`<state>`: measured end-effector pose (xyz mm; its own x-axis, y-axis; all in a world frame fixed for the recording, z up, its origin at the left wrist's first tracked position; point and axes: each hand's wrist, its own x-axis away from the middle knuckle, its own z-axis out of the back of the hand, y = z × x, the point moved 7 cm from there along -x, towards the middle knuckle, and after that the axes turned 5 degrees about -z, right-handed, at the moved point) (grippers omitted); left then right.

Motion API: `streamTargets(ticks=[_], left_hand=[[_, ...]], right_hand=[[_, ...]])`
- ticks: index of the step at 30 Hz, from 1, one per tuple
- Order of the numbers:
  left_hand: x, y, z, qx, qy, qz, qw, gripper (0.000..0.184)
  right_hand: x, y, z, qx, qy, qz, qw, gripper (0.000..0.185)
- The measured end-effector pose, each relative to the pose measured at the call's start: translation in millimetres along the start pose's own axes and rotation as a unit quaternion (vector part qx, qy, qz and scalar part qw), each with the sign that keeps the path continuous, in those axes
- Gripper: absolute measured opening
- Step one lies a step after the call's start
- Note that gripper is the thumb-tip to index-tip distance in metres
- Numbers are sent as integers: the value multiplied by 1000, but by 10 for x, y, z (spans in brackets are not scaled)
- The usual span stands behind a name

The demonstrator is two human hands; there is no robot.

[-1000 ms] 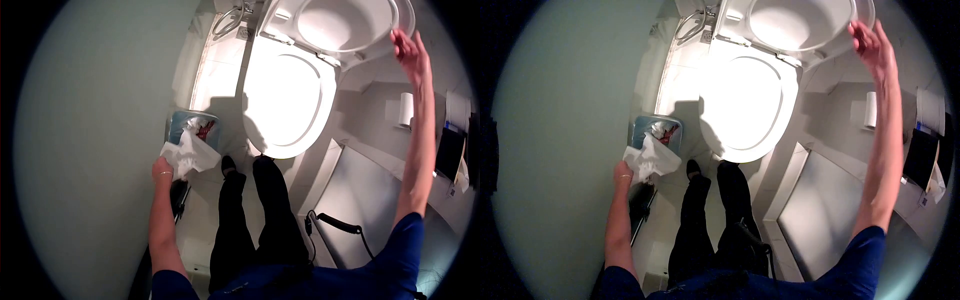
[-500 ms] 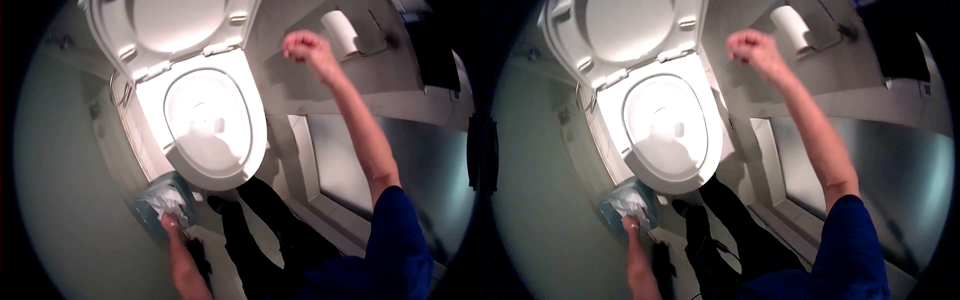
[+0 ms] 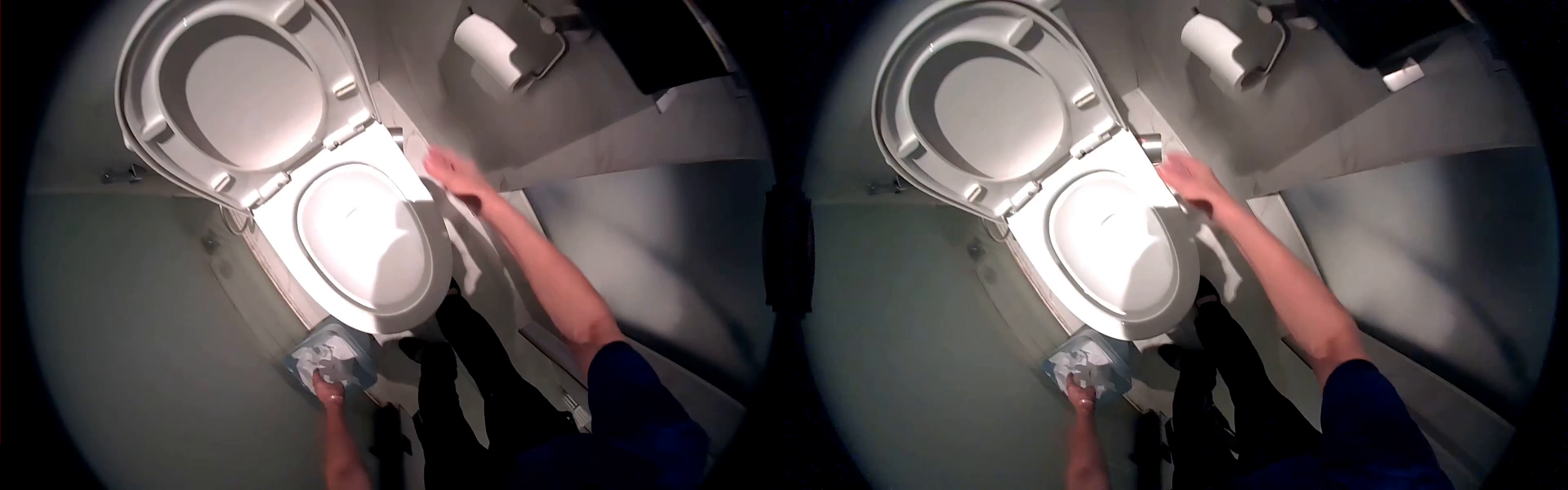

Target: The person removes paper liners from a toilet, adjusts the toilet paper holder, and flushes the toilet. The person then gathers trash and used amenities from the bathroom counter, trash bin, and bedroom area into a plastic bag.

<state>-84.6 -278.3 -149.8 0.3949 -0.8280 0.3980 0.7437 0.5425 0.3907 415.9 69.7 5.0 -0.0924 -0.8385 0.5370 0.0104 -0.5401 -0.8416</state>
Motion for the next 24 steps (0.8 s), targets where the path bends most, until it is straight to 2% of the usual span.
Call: streamTargets(ticks=[1, 3, 4, 6, 7, 9, 10, 12, 13, 15, 17, 18, 19, 21, 24], left_hand=[[3, 122, 138, -66, -41, 28, 997, 51], [-6, 401, 365, -198, -127, 80, 968, 50], [-11, 382, 392, -208, -109, 98, 967, 48], [87, 270, 395, -226, -81, 136, 961, 45], [121, 301, 369, -235, -85, 114, 962, 44], [199, 298, 284, -211, -86, 84, 970, 44], [238, 186, 205, -178, -81, 76, 978, 45], [142, -24, 231, -34, -41, 78, 996, 47], [193, -76, 236, -23, -49, 129, 990, 48], [350, -136, 297, -3, -70, 228, 971, 50], [381, -134, 264, -113, -169, 181, 962, 50], [392, -141, 255, -167, -215, 153, 950, 51], [411, -107, 221, -200, -257, 130, 936, 49], [442, -51, 158, -216, -292, 123, 924, 46], [374, 56, 260, -161, -225, 156, 948, 43]], right_hand=[[-67, -634, -96, 44, -20, 92, 995, 70], [-504, -1554, -218, 100, 45, 212, 971, 78], [-626, -2042, -284, 120, 75, 269, 953, 81], [-757, -2782, -462, 86, 87, 309, 943, 82], [-745, -3026, -545, 79, 92, 320, 940, 80], [-547, -3211, -847, 151, 47, 283, 946, 76], [-510, -3193, -962, 189, 21, 261, 946, 74], [-600, -3103, -958, 199, -45, 306, 930, 71], [-626, -3043, -905, 202, -78, 331, 918, 70], [-93, -2712, -722, 148, -25, 460, 875, 58], [467, -2238, -465, 166, -5, 514, 841, 43], [672, -1983, -426, 150, -67, 520, 838, 41], [987, -1823, -413, 251, -32, 587, 769, 38], [1202, -1299, -330, 353, -82, 473, 803, 38], [1286, -761, -270, 368, -107, 446, 809, 41]])
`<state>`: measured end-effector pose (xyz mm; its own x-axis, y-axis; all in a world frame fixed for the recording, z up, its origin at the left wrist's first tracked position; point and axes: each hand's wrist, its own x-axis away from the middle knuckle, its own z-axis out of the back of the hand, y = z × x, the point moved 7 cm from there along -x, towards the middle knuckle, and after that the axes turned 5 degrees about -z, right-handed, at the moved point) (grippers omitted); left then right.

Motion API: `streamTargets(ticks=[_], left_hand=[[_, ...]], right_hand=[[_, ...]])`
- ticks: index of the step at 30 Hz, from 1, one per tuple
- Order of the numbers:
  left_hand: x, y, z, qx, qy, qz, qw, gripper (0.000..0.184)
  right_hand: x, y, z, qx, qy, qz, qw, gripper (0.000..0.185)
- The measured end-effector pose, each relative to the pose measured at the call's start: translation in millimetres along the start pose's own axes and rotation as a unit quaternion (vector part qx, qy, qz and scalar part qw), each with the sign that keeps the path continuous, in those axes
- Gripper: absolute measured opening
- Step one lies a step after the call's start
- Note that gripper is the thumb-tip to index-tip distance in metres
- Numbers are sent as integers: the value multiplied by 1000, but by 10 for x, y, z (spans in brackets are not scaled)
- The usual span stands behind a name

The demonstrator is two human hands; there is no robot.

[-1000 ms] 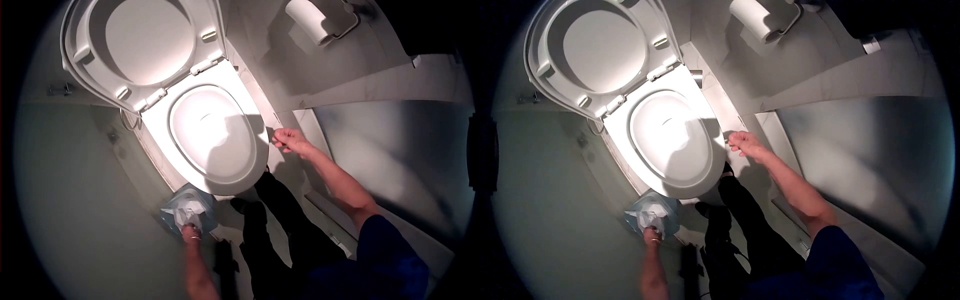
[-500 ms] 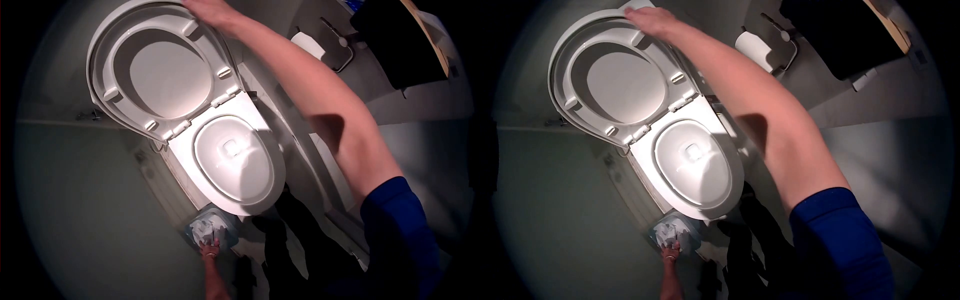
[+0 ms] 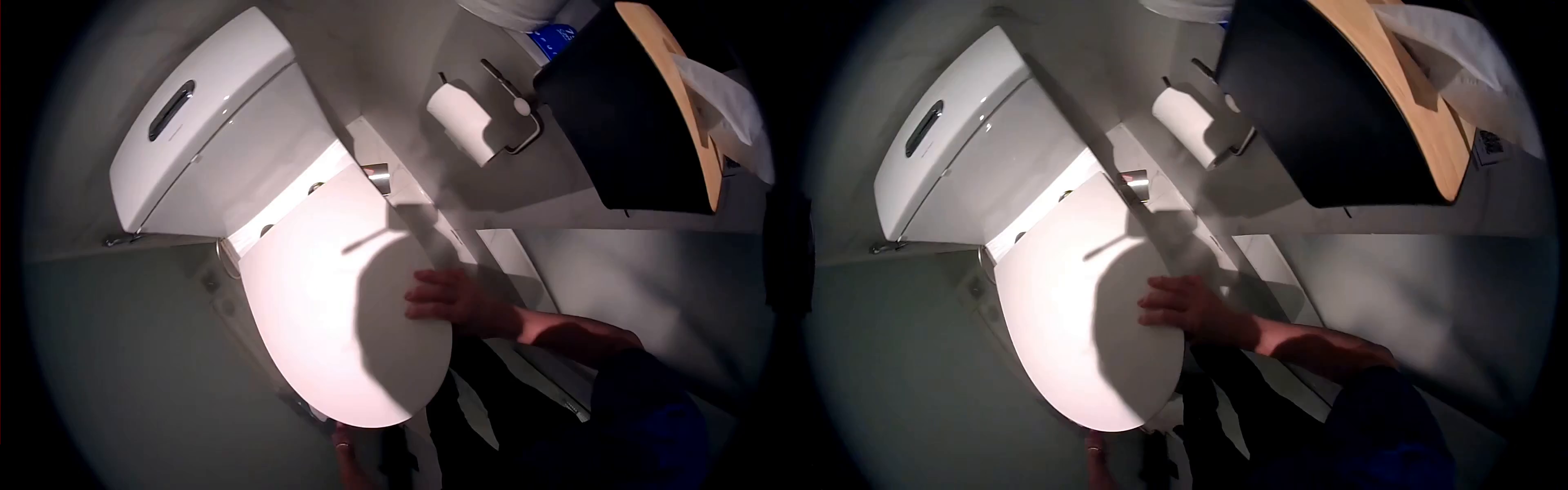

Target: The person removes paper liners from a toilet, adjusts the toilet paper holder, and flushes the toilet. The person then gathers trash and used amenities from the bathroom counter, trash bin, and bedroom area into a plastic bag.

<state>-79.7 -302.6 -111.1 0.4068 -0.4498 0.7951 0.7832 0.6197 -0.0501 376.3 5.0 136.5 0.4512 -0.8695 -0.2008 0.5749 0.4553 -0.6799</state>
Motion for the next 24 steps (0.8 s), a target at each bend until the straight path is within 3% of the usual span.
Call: streamTargets(ticks=[3, 5, 7, 9, 10, 12, 13, 15, 16, 17, 19, 21, 24], left_hand=[[18, 213, 664, 129, 213, -45, 968, 42], [108, 731, 1252, 145, 387, -167, 895, 45], [284, 1692, 1840, 89, 397, -255, 877, 46], [302, 2536, 2231, 44, 404, -346, 846, 46], [228, 2895, 2361, 21, 413, -387, 824, 46], [55, 3511, 2501, -38, 422, -430, 798, 47], [-37, 3765, 2528, -76, 423, -431, 793, 48], [-168, 4165, 2492, -90, 422, -510, 745, 48], [-201, 4319, 2396, -133, 400, -486, 765, 48], [-271, 4362, 2283, -179, 429, -475, 747, 48], [-308, 4380, 2270, -176, 425, -487, 742, 48], [-329, 4413, 2303, -159, 415, -509, 737, 46], [-312, 4458, 2312, -140, 386, -520, 749, 45]], right_hand=[[384, 263, -419, 62, -100, -17, 993, 45], [558, 410, -665, 102, -182, -40, 977, 49], [682, 561, -950, 118, -205, -69, 969, 51], [811, 652, -1247, 219, -202, -2, 954, 54], [800, 670, -1232, 88, -189, -38, 977, 54], [590, 661, -1106, 141, -338, -56, 929, 45], [627, 984, -1152, -264, -284, -184, 903, 41], [441, 1742, -1015, -474, -97, -438, 758, 37], [321, 2155, -880, -375, -20, -430, 821, 29], [218, 2535, -728, -257, 55, -431, 863, 25], [296, 3347, -1169, -47, 7, -443, 895, 28], [436, 3902, -1822, -42, -185, -491, 850, 31], [320, 4145, -2337, 169, -309, -463, 813, 36]])
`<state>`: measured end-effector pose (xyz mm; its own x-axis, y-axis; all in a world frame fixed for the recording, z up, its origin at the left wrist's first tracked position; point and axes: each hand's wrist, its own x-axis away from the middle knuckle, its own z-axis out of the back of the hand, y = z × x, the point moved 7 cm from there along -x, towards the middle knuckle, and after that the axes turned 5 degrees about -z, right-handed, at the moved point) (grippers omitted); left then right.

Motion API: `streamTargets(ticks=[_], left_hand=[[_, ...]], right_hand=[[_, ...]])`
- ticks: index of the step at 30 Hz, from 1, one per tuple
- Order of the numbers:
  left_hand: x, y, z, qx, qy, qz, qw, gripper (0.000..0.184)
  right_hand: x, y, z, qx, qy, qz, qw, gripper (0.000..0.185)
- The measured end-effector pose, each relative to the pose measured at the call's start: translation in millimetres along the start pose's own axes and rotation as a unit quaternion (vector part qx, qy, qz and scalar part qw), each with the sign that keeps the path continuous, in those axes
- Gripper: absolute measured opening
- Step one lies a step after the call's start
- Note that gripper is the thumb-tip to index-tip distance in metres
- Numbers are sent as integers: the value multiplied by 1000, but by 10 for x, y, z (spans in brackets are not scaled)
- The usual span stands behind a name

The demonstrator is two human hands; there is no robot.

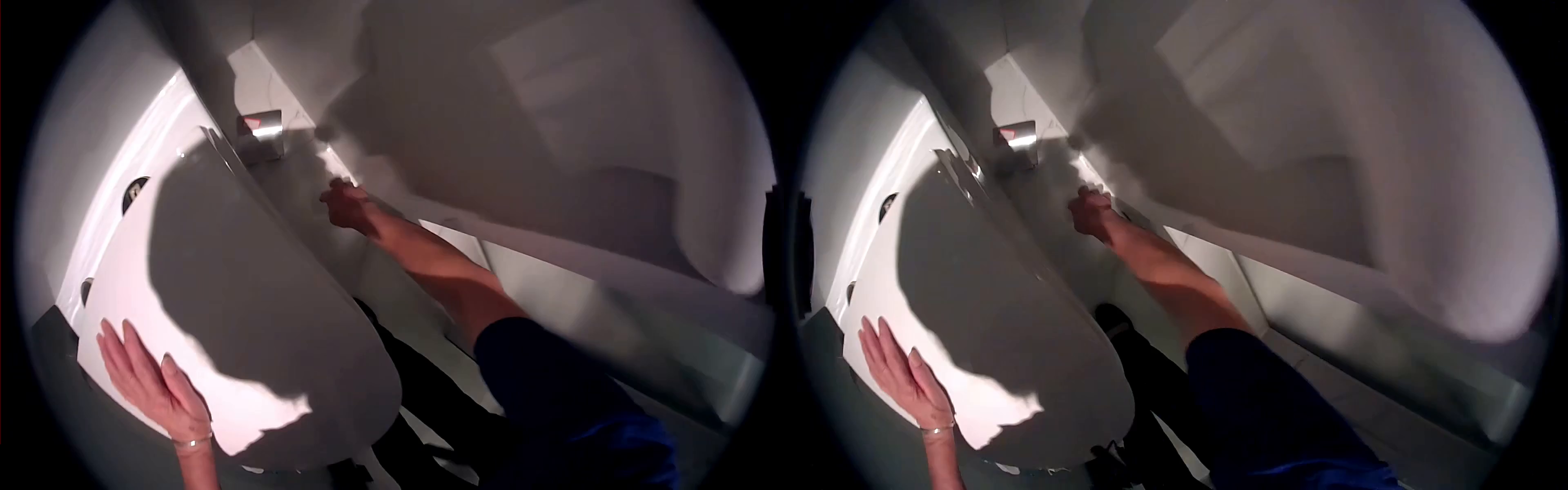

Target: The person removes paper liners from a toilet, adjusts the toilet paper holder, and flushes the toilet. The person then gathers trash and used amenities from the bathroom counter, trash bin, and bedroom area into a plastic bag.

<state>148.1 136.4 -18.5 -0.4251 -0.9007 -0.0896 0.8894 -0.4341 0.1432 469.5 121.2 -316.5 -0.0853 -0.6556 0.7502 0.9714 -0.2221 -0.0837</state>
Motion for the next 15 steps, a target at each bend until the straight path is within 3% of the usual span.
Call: streamTargets(ticks=[6, 9, 10, 12, 15], left_hand=[[15, -21, -91, 72, 5, 14, 997, 45], [-29, 51, -87, 101, 6, 32, 994, 45], [24, 81, -110, -49, -38, -100, 993, 42], [118, -15, -120, -39, -43, -99, 993, 41], [100, -53, -137, 17, -46, -60, 997, 43]], right_hand=[[-837, -531, -234, 1, 100, 63, 993, 36], [-1117, -694, -225, 32, 81, 64, 994, 37], [-1242, -721, -269, 27, 104, 65, 992, 37], [-1417, -749, -374, 19, 147, 65, 987, 38], [-1422, -789, -213, 73, 38, 48, 995, 38]])
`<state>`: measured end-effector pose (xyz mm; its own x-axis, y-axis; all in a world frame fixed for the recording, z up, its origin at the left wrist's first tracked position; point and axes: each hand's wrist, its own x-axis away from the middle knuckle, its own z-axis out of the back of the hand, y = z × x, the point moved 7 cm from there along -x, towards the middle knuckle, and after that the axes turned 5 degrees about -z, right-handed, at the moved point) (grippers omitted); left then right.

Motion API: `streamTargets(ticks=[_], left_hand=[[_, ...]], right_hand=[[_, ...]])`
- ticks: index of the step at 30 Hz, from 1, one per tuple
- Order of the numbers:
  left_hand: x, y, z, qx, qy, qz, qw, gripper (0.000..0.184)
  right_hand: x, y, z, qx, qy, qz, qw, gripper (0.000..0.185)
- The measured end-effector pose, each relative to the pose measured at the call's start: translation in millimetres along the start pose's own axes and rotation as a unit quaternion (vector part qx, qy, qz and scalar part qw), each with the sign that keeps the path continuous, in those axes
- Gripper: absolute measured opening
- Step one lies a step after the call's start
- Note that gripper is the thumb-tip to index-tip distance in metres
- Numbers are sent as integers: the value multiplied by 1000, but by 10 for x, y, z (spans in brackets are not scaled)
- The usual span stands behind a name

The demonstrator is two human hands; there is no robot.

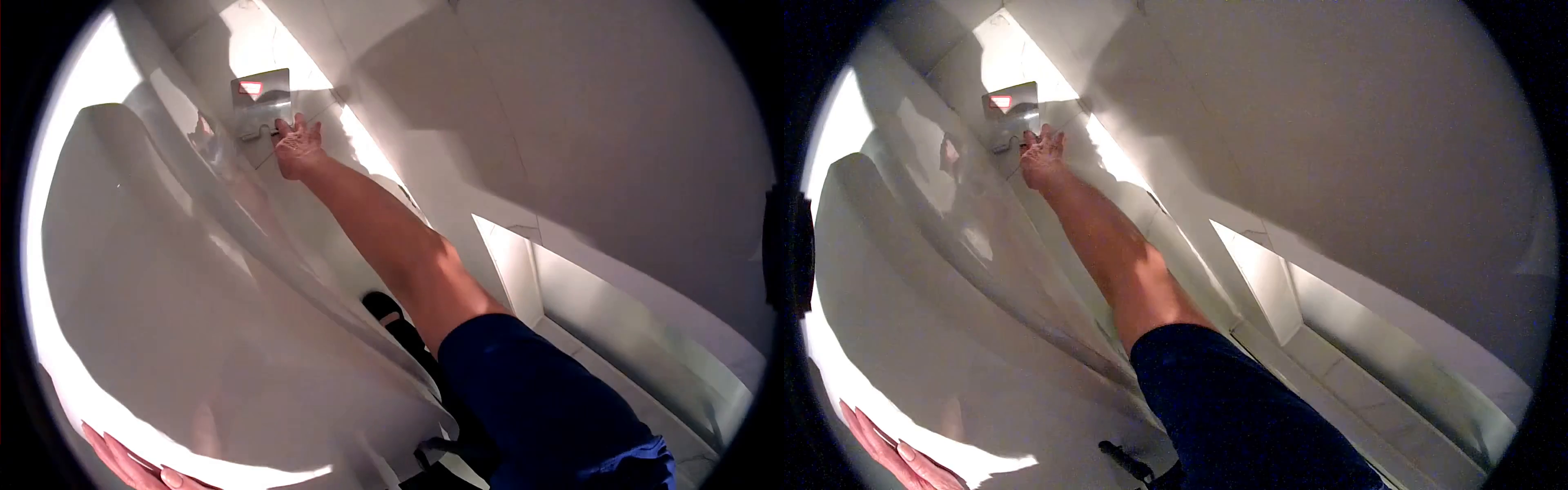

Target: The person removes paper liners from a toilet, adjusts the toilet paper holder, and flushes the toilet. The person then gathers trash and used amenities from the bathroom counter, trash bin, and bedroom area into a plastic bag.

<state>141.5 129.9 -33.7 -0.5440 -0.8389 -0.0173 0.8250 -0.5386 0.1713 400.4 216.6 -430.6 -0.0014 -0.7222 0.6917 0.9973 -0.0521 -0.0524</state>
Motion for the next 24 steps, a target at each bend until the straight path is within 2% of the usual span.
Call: streamTargets(ticks=[2, 3, 6, 9, 10, 12, 14, 16, 18, 20, 22, 24], left_hand=[[-113, 38, 0, 52, 6, 54, 997, 45], [-166, 32, 28, 101, 37, 63, 992, 46], [-280, 26, 167, 111, 31, 55, 992, 46], [-213, 48, 100, 68, 34, 63, 995, 46], [-209, 60, 97, 44, 33, 61, 997, 45], [-153, 9, 107, 110, 49, 54, 991, 45], [-147, 46, 168, 51, 39, 58, 996, 44], [-140, 98, 200, 35, 53, 62, 996, 44], [-112, 70, 188, 26, 50, 77, 995, 44], [-104, 35, 228, 22, 67, 88, 994, 43], [-125, 37, 303, 14, 76, 107, 991, 43], [-36, 22, 257, 9, 77, 118, 990, 45]], right_hand=[[-46, -17, -28, -27, 84, 2, 996, 36], [-48, -21, -47, -42, 127, 1, 991, 35], [293, -83, -12, -47, 236, 11, 971, 24], [694, 29, -32, -87, 164, 60, 981, 13], [859, 121, -11, -140, 210, 64, 965, 14], [1290, 300, 96, -243, 298, 77, 920, 17], [1721, 507, 230, -308, 259, -4, 916, 20], [2309, 740, 429, -367, 275, -75, 886, 22], [2886, 856, 726, -409, 293, -87, 860, 17], [3419, 922, 1052, -395, 330, -49, 856, 21], [3935, 967, 1486, -440, 331, -96, 829, 19], [4394, 943, 1785, -475, 331, -82, 811, 17]])
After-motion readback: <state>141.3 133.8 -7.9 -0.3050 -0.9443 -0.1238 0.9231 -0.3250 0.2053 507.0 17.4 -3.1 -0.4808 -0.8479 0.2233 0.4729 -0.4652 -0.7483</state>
